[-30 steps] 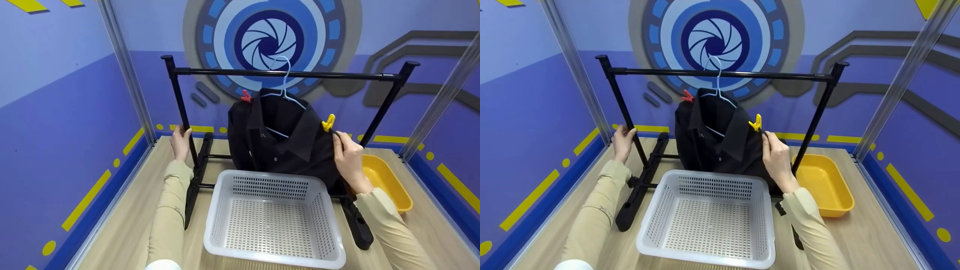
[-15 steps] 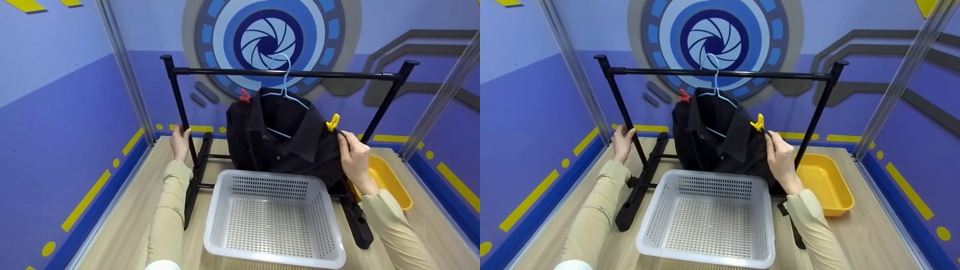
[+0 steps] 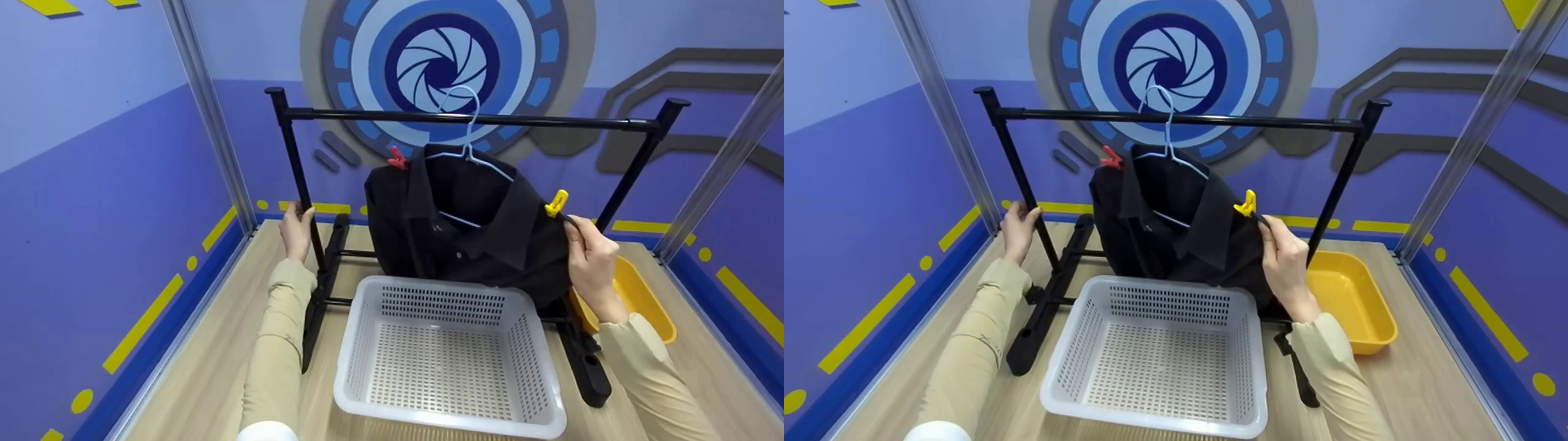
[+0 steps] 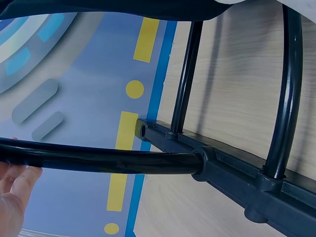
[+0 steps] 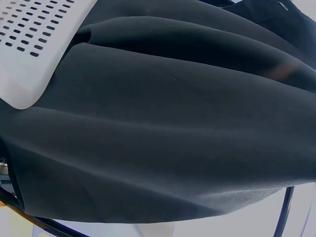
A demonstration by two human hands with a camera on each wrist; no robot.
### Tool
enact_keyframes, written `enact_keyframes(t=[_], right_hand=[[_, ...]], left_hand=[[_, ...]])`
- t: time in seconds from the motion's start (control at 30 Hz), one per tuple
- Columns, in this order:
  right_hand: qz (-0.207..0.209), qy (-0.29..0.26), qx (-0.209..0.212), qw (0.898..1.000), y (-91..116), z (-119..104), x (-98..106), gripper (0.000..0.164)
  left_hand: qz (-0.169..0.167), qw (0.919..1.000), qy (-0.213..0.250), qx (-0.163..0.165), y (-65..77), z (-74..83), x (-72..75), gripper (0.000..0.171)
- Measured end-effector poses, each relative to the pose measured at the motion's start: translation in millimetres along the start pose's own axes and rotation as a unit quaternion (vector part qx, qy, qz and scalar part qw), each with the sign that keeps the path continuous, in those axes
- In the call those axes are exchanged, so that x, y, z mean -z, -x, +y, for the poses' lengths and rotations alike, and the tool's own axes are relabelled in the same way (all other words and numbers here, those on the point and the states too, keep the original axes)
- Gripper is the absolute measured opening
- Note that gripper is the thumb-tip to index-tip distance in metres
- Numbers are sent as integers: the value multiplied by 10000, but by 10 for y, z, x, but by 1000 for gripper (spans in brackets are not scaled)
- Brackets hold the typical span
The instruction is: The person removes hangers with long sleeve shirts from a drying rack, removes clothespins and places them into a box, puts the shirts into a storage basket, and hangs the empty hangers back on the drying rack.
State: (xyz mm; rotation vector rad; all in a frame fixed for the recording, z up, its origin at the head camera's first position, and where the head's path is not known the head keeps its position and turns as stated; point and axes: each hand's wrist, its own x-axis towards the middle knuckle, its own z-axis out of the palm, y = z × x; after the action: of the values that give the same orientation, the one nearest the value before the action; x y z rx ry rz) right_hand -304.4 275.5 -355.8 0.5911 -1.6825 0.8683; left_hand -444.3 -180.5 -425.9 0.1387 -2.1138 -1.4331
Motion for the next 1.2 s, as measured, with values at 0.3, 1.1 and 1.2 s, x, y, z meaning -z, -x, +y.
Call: enact_keyframes(t=[0.3,1.1,1.2], right_hand=[[180,-214,67,9996,6,-49,47,5],[83,-905,-69,9958,121,-165,147,16],[52,-1016,-153,9947,81,-262,169,18]], left_hand=[[34,10000,71,5,-8,6,-6,17],[-1,9998,135,-122,-1,-6,11,18],[8,9999,80,-125,-6,-5,13,19]])
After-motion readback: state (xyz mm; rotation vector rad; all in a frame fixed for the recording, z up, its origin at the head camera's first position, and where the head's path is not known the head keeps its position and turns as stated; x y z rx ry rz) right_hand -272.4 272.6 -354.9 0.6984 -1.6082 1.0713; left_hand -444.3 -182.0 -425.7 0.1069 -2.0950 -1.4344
